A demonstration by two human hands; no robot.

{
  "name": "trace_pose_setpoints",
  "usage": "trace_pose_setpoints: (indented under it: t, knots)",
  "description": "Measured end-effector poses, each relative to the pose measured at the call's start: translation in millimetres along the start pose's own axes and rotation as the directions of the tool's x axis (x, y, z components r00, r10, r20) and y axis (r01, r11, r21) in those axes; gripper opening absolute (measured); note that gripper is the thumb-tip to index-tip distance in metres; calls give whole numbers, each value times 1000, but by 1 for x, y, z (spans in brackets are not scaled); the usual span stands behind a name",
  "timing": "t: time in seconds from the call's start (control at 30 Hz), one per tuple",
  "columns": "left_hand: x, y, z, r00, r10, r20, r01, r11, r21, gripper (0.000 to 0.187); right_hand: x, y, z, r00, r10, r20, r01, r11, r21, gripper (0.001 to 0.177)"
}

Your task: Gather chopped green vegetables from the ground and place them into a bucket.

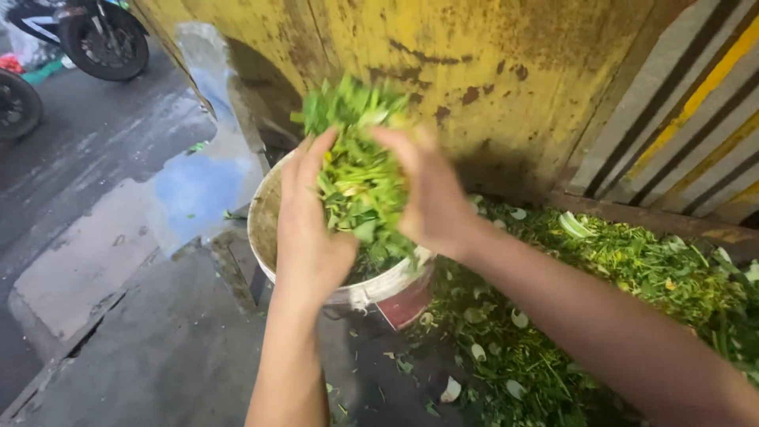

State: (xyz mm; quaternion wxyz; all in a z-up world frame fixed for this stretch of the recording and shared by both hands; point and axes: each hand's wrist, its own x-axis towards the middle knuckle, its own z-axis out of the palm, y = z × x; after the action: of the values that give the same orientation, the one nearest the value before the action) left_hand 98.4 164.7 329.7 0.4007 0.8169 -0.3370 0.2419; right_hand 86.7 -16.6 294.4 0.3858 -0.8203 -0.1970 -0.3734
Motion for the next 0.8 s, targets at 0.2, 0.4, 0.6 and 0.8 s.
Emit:
trace_pose_setpoints:
  t: [0.2, 0.4, 0.6, 0.8]
  knots:
    - [-22, -72, 16, 838, -488, 243, 423, 863, 277, 100, -16, 34, 28, 930, 295, 219, -311, 949, 42, 88]
    - [-35, -45, 25, 975, -221, -30, 209, 860, 466, 31, -39, 41, -32, 785, 615, 75, -617, 765, 186, 43]
    - [-59, 21, 90, 977, 175, 118, -171, 984, -47, 30, -122, 85, -112, 777, 630, 10, -629, 775, 58, 31]
    - [-130, 12, 222, 904, 98, 417, -39, 988, -149, 43, -309, 232, -152, 692, 714, -109, -712, 649, -269, 33]
